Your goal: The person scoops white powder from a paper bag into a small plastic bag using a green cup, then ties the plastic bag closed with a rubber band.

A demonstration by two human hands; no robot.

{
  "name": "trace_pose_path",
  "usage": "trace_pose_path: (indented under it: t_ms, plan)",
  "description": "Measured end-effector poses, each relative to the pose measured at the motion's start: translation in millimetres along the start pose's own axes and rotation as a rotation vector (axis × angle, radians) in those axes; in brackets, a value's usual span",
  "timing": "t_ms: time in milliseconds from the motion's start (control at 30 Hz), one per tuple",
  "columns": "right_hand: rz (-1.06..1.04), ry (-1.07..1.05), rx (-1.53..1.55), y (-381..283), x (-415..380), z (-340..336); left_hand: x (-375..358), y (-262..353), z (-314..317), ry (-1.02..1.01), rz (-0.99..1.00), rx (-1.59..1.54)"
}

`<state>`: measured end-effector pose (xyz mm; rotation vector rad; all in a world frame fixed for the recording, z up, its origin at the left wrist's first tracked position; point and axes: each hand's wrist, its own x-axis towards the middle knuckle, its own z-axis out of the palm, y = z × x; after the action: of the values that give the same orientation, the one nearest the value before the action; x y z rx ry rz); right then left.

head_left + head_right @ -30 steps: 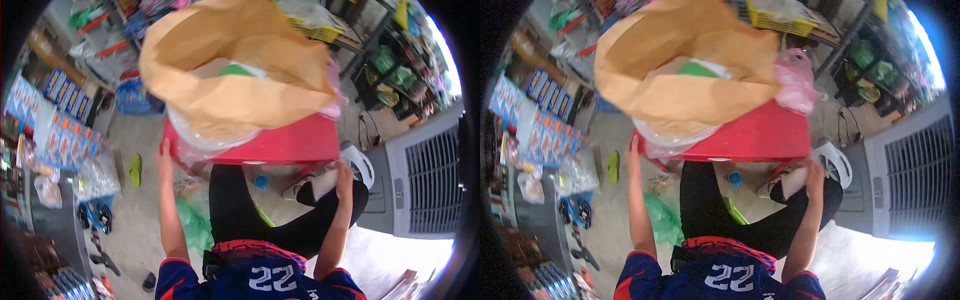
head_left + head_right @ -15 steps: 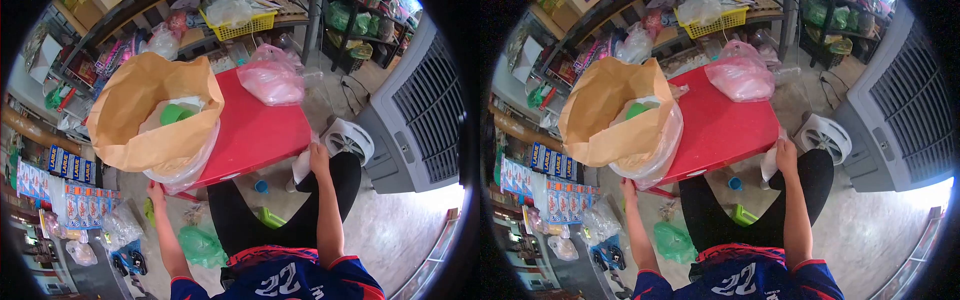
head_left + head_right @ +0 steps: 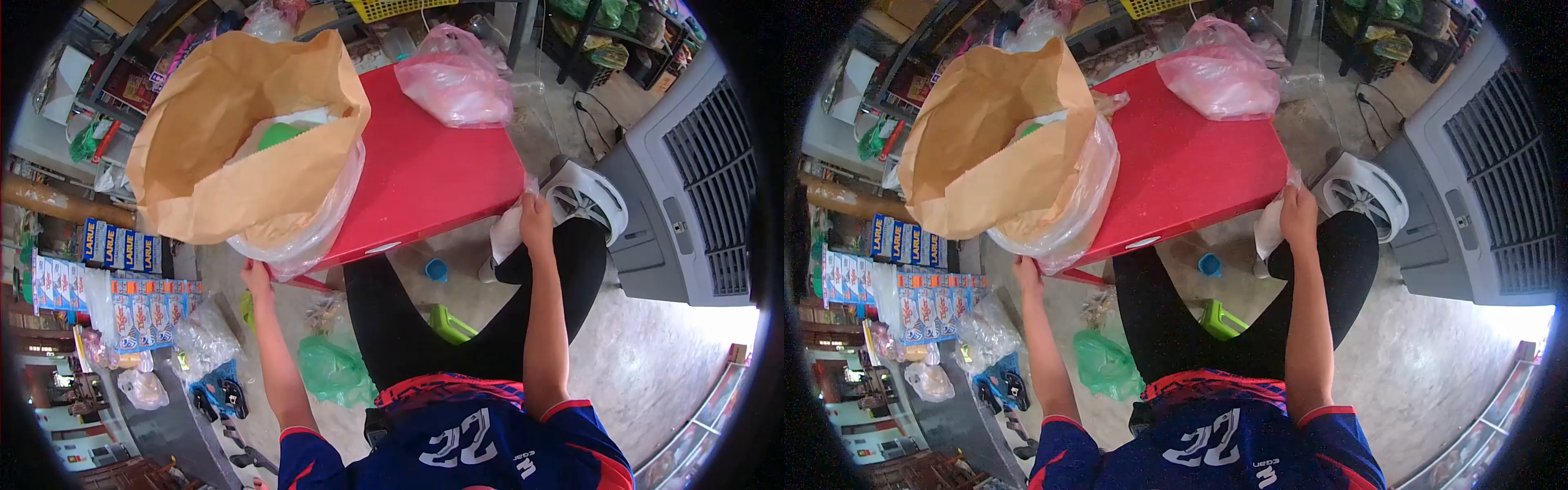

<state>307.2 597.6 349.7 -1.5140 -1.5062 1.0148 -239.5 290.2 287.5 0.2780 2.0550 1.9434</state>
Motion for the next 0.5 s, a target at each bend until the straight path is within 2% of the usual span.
trace_pose_path:
  t_ms: [167, 267, 367, 500]
  plan:
    - [0.061, -0.036, -0.124, -10.6, -3.6, -1.0, 4.8, -2.1, -3.1, 0.016, 0.027, 0.047]
    - [-0.107, 0.068, -0.082, -8.0, -7.4, 6.7, 0.7, 7.5, 8.1, 0.074, 0.044, 0.098]
    - [-0.19, 0.048, -0.005, -15.6, -10.8, 6.0, 9.3, 6.0, 12.2, 0.116, 0.078, 0.143]
    - [-0.195, -0.008, 0.044, -40.5, -32.0, 0.8, 21.0, 1.7, 9.0, 0.144, 0.089, 0.197]
